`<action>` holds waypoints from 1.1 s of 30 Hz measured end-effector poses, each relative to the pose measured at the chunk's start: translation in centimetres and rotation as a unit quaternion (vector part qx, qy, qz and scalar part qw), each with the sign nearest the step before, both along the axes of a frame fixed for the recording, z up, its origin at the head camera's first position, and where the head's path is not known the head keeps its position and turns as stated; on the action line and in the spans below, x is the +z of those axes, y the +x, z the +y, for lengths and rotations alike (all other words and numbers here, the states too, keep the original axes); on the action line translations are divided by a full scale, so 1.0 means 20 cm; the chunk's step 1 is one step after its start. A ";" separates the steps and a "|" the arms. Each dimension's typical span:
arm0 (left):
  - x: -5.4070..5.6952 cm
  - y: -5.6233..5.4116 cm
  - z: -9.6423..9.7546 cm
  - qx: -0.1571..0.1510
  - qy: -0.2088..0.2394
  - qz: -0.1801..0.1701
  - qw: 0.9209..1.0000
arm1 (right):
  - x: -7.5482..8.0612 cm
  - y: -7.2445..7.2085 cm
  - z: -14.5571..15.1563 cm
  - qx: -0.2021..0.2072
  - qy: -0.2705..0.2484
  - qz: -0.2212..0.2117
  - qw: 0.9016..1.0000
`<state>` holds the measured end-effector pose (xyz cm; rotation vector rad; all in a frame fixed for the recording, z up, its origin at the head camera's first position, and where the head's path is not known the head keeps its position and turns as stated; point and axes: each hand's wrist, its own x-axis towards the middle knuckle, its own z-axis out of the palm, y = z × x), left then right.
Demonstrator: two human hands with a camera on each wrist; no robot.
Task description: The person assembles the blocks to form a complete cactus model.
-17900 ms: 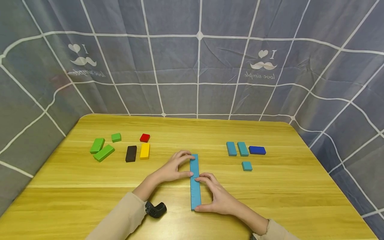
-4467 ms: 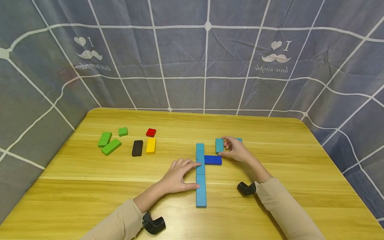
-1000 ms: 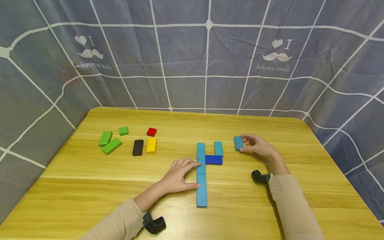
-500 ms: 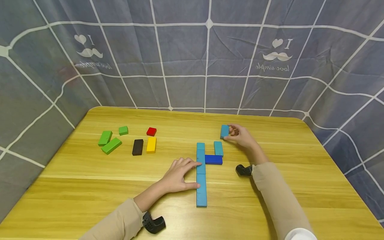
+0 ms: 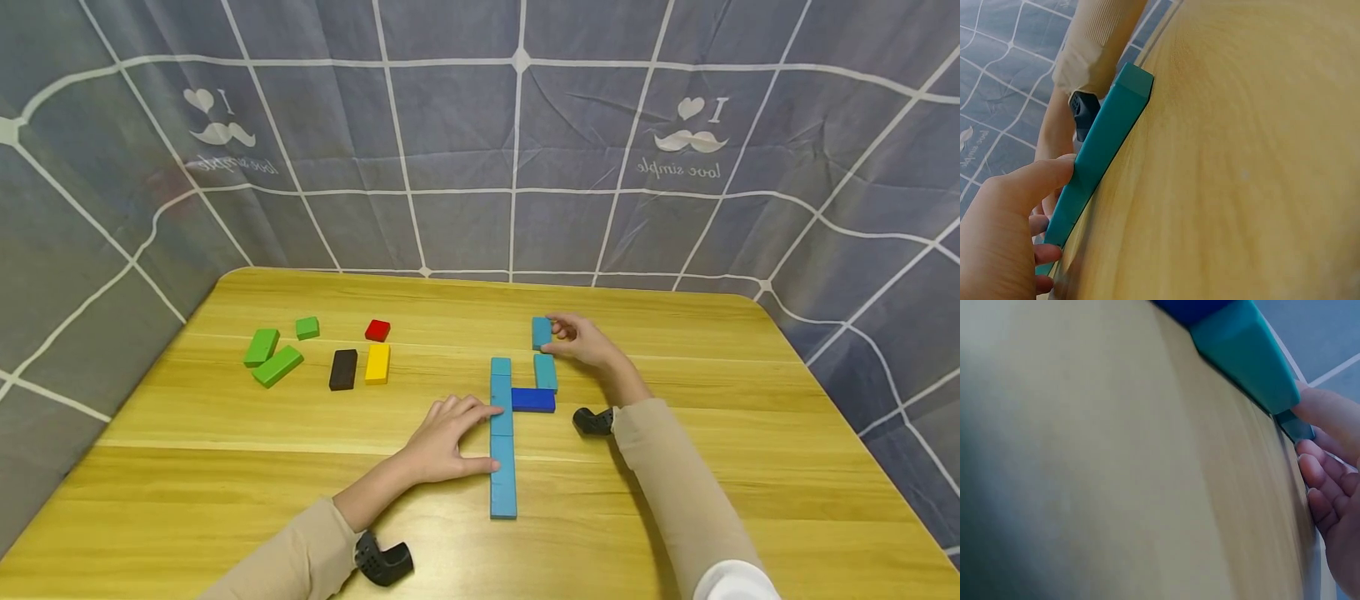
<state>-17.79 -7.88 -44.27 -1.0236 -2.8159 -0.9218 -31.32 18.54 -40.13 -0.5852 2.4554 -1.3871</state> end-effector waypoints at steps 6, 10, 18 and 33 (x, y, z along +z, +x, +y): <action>0.00 0.00 0.00 0.000 0.003 0.003 1.000 | -0.07 -0.06 0.03 -0.005 0.014 0.003 1.000; 0.01 0.00 0.00 0.000 0.005 0.005 1.000 | -0.11 -0.08 0.04 -0.023 0.030 0.012 0.999; 0.00 0.00 0.01 0.000 0.006 0.003 1.000 | -0.09 -0.06 0.04 -0.022 0.006 -0.007 1.000; 0.01 0.00 0.01 0.000 0.005 0.000 1.000 | 0.00 0.00 0.01 -0.012 0.001 -0.008 1.000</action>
